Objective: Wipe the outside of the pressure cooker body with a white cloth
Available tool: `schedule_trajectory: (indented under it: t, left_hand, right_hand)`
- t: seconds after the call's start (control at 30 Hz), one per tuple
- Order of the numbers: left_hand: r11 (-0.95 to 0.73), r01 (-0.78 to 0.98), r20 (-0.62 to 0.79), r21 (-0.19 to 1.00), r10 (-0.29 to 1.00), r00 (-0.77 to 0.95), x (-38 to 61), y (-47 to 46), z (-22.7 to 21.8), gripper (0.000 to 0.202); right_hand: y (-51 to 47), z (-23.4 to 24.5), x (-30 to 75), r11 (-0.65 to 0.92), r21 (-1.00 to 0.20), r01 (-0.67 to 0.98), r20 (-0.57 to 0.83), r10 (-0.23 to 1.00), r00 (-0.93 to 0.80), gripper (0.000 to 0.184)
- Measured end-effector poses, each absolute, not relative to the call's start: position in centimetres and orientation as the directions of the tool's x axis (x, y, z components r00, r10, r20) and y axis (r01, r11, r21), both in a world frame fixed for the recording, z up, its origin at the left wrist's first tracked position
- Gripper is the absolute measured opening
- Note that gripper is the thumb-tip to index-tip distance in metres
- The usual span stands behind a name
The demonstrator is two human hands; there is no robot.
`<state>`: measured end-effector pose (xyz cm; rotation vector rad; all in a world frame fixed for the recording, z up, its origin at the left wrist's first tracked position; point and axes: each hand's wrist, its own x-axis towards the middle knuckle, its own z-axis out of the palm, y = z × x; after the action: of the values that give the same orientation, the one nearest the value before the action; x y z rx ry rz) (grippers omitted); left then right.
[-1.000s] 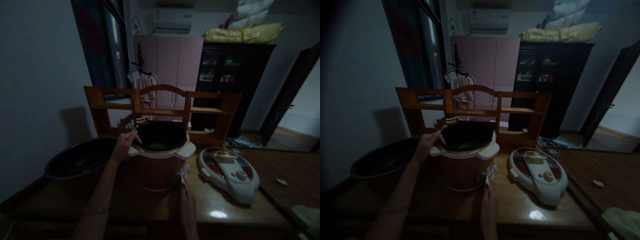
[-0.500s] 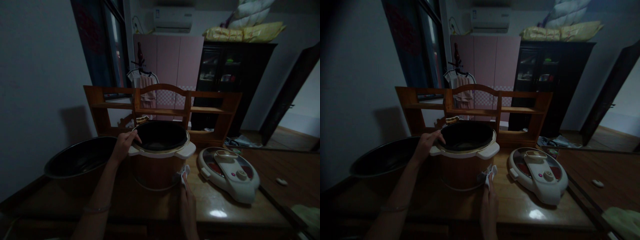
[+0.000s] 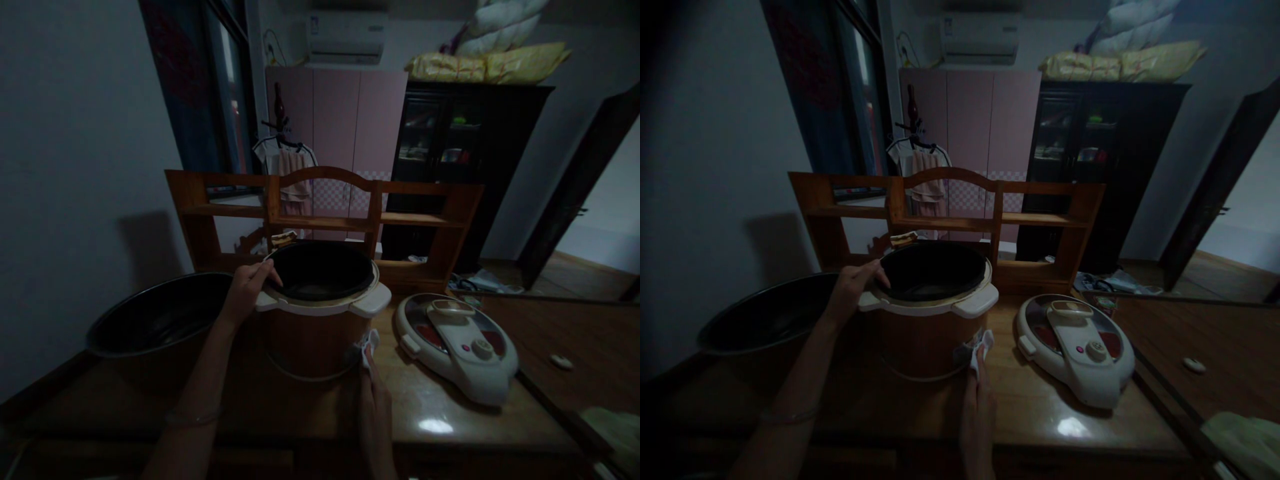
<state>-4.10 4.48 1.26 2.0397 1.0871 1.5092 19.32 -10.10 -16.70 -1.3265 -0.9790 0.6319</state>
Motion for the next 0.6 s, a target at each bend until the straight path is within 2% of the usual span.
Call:
schedule_trajectory:
  t: [0.3, 0.47, 0.6]
  left_hand:
    - [-0.630, 0.356, 0.632, 0.690, 0.764, 0.127, -4.1, 4.3, 1.4, 0.052]
    - [-0.645, 0.332, 0.646, 0.688, 0.753, 0.124, -4.1, 4.4, 1.3, 0.053]
    - [-0.648, 0.307, 0.648, 0.697, 0.752, 0.118, -4.1, 4.4, 1.3, 0.052]
  right_hand:
    - [-10.1, -16.7, 19.2, 0.155, -0.977, 0.143, 0.206, 0.852, 0.481, 0.063]
    - [-9.7, -16.0, 19.2, 0.055, -0.988, 0.143, 0.124, 0.837, 0.533, 0.071]
    - [-9.2, -13.1, 18.7, 0.203, -0.969, 0.138, 0.245, 0.841, 0.483, 0.065]
